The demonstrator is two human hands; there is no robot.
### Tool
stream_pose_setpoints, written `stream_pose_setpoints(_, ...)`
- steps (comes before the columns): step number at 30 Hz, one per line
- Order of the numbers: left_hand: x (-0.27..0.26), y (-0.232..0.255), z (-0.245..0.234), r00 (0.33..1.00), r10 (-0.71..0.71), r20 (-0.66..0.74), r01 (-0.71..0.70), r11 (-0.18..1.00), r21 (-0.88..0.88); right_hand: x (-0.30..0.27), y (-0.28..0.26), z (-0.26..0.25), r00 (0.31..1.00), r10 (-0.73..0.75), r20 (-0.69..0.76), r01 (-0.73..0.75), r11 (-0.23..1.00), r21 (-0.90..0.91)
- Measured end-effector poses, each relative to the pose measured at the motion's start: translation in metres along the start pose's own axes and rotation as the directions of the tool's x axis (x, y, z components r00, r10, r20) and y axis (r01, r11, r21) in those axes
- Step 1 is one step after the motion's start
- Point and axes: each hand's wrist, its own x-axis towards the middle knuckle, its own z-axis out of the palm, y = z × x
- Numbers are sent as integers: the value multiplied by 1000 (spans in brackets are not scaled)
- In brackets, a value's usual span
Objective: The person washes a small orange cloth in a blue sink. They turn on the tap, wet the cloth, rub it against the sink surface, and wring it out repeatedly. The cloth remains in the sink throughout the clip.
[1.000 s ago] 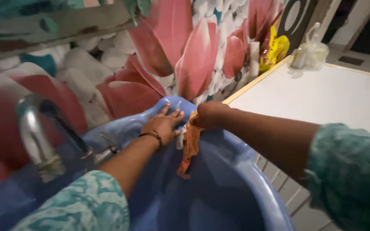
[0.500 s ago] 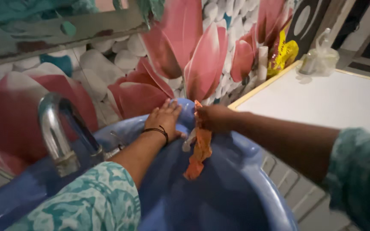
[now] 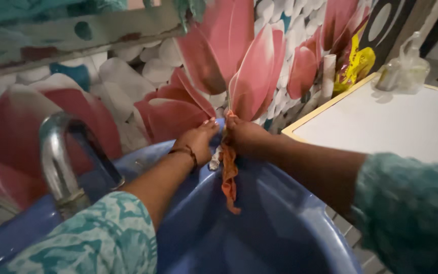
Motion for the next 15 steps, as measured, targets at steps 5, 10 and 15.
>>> stream_pose_setpoints(5, -1, -1, -2, 1000, -23, 8, 22, 999, 30, -23, -25, -41, 901, -424, -91, 318, 789, -526)
stream_pose_setpoints(10, -1, -2, 4, 1000, -14, -4, 14, 1000, 18, -5, 1, -44, 920, 306, 243, -359, 909, 213)
stream_pose_setpoints(15, 2, 0, 3, 998, -62, 27, 63, 997, -35, 44, 32, -23, 923, -27, 385, 37, 999, -19)
